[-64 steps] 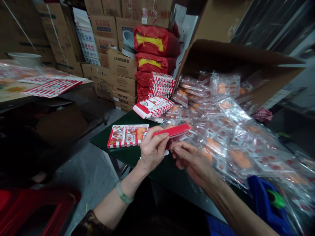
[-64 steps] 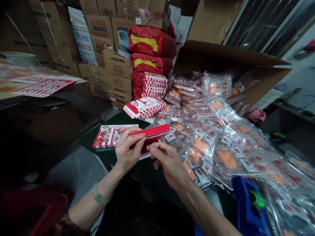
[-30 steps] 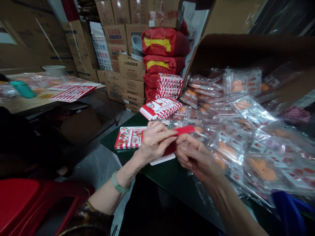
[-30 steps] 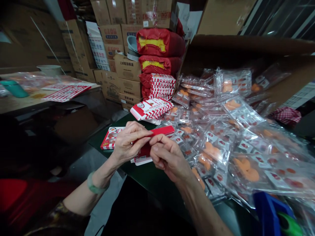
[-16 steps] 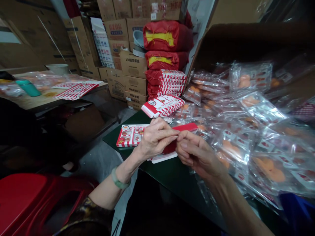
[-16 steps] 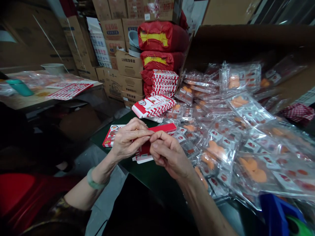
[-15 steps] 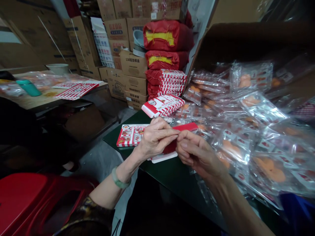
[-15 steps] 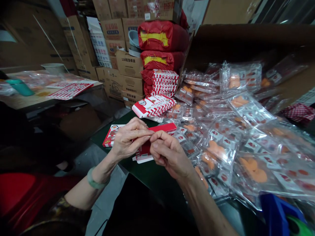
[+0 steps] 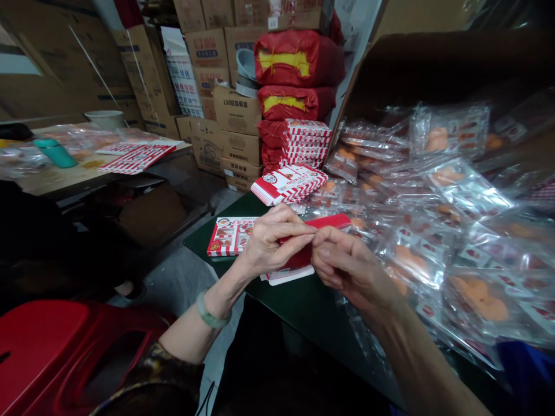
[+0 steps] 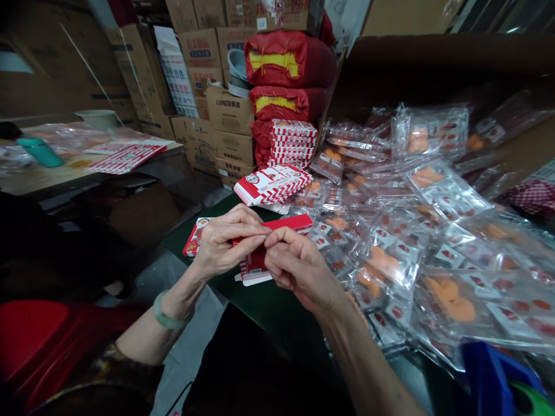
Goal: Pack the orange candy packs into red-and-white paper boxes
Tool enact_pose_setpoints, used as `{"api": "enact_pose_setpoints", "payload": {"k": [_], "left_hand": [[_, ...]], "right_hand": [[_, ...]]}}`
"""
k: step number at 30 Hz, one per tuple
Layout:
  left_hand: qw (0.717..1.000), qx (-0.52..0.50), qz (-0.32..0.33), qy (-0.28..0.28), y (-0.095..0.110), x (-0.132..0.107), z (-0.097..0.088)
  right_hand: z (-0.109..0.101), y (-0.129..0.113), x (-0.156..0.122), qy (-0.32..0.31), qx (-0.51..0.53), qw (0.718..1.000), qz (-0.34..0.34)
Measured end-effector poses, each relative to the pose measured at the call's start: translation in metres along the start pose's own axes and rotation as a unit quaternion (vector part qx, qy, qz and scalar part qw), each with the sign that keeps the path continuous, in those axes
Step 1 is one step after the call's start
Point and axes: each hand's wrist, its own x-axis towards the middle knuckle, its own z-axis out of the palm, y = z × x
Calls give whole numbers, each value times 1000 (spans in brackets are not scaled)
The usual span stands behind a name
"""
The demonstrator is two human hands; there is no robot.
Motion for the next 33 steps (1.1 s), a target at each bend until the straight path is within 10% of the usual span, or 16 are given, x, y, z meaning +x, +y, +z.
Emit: {"api": "enact_pose_setpoints", "payload": {"k": [16, 33], "left_hand": [[991, -41, -76, 98, 2, -5, 10], [988, -70, -87, 109, 1, -3, 11]], "right_hand": [[5, 8, -1, -32, 142, 989, 6], [13, 28, 9, 16, -44, 994, -102]]}}
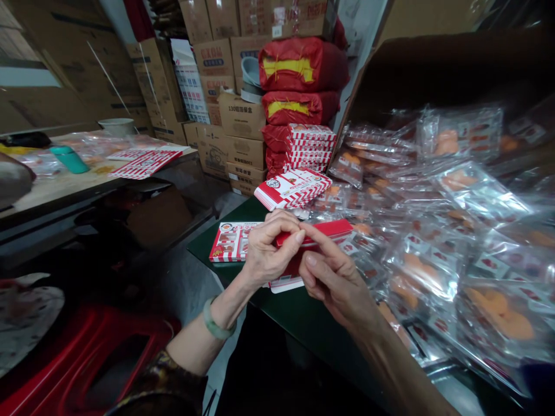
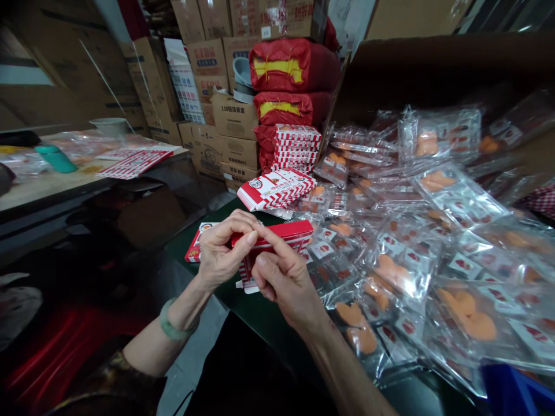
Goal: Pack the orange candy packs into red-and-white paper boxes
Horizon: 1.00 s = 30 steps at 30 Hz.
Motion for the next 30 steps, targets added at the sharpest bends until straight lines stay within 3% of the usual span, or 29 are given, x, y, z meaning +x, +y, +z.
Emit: {"api": "enact_pose_setpoints", "payload": {"k": [3, 5, 7, 9, 12, 15, 19, 25, 27, 30], "left_hand": [[999, -18, -28, 29, -3, -5, 2], [996, -22, -62, 62, -4, -8, 3], [994, -7, -72, 76, -5, -10, 3], [996, 17, -53, 67, -4, -10, 2], [998, 19, -37, 37, -2, -6, 0], [997, -30, -57, 30, -1, -3, -2], [990, -70, -118, 28, 2, -2, -3], [975, -83, -203, 34, 5, -6, -3], [973, -95, -208, 36, 5, -6, -3], [980, -122, -159, 19, 3, -5, -3]], "right_hand": [[0, 2, 0, 35, -199, 977, -62], [-1, 4, -2, 68, -355, 925, -116], [-1, 6, -5, 104, -502, 843, -163], [0, 7, -8, 137, -631, 738, -195], [0, 7, -9, 169, -757, 594, -214], [-1, 7, -9, 178, -808, 520, -210], [-3, 9, -10, 175, -832, 488, -198], [-6, 11, -11, 187, -834, 469, -225], [-8, 12, -10, 186, -836, 465, -226], [-9, 11, -10, 179, -838, 465, -225]]}}
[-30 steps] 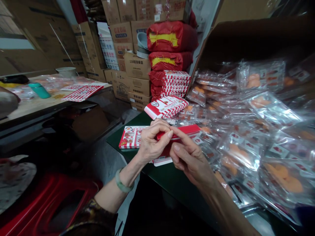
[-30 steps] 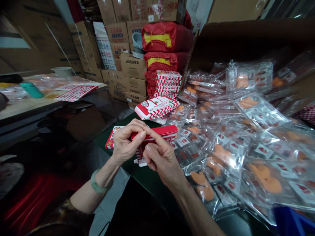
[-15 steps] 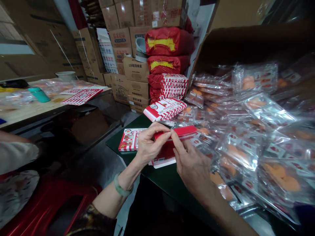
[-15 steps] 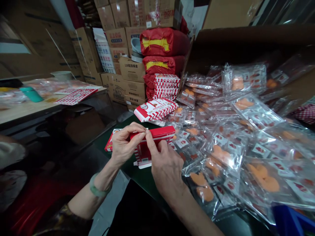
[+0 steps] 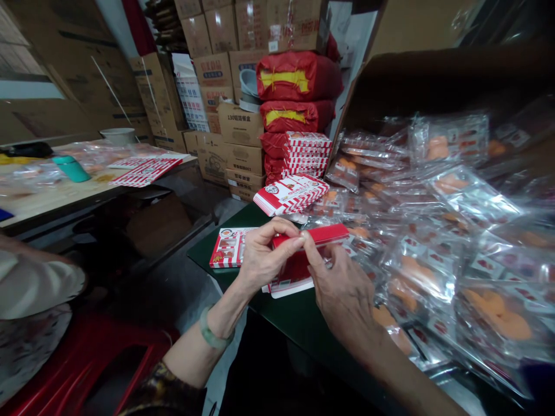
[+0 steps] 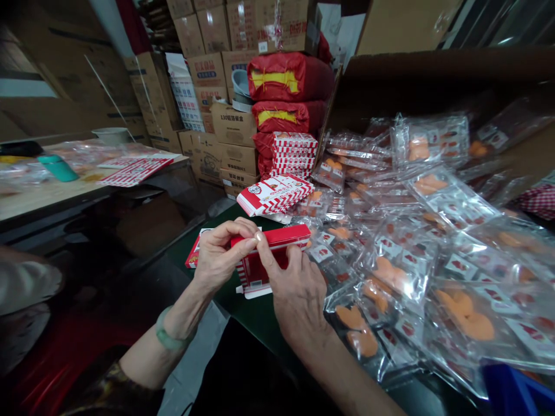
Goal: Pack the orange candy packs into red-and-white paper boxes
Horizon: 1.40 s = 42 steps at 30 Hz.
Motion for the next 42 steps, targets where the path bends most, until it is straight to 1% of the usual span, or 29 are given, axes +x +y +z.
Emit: {"api": "enact_pose_setpoints", "payload": {"k": [3, 6, 8, 9, 10, 11, 12, 13, 14, 15, 16, 17, 18, 19, 21, 23, 24, 25, 26, 27, 28, 29, 31, 34, 36, 39, 42], "left_hand": [[999, 3, 46, -23, 0, 3, -1], [995, 30, 90, -39, 1, 4, -1], [991, 41, 121, -42, 0, 5, 0], [989, 43, 132, -41, 0, 5, 0], [988, 44, 140, -38, -1, 5, 0], [988, 43, 144, -35, -1, 5, 0], [988, 40, 145, -34, -1, 4, 0], [988, 36, 145, -36, -1, 3, 0], [989, 30, 143, -37, -1, 2, -1], [989, 26, 139, -34, -1, 1, -2], [991, 24, 130, -26, 0, 0, -2], [993, 27, 118, -12, 0, -1, -2], [994, 32, 102, 4, 0, -2, -2], [995, 40, 86, 18, 0, -3, -1], [994, 67, 74, 32, -1, -3, 2], [988, 111, 104, 37, -3, -2, 5], [981, 137, 133, 40, -4, -2, 6], [971, 165, 167, 43, -5, -1, 7], [960, 191, 201, 45, -6, -1, 7], [948, 215, 232, 45, -6, 0, 6], [935, 240, 258, 41, -7, 0, 6], [923, 264, 278, 36, -7, 0, 4], [902, 307, 304, 20, -6, 0, 3], [867, 362, 343, -14, -5, 1, 2], [846, 389, 363, -24, -4, 1, 3], [824, 419, 379, -36, -5, 4, 4], [810, 437, 390, -46, -5, 7, 4]], "right_hand": [[-1, 2, 1, -7, 4, 1000, -4], [-4, -2, -1, -42, 32, 999, -6], [-7, -8, -3, -82, 101, 991, 18], [-9, -12, -3, -102, 157, 981, 42], [-11, -15, -3, -126, 231, 962, 67], [-14, -17, -1, -150, 322, 930, 93], [-17, -18, 2, -173, 423, 881, 121], [-21, -17, 5, -187, 523, 818, 149], [-25, -13, 10, -189, 611, 748, 177], [-29, -8, 15, -182, 680, 681, 203], [-32, -2, 19, -170, 728, 625, 224], [-35, 4, 23, -160, 760, 582, 241], [-38, 10, 25, -164, 784, 545, 247], [-39, 14, 26, -181, 807, 505, 248], [-40, 20, 25, -232, 851, 405, 241], [-39, 20, 20, -262, 887, 304, 229], [-37, 20, 18, -267, 900, 263, 222], [-36, 19, 16, -267, 910, 232, 218], [-35, 18, 15, -267, 916, 209, 216], [-35, 17, 15, -266, 920, 192, 215], [-35, 17, 15, -265, 922, 181, 216], [-35, 18, 15, -261, 923, 177, 220], [-36, 20, 17, -255, 920, 187, 231], [-39, 25, 18, -253, 911, 224, 236], [-39, 28, 19, -257, 907, 242, 231], [-40, 30, 20, -259, 903, 247, 236], [-40, 31, 23, -272, 902, 236, 239]]}}
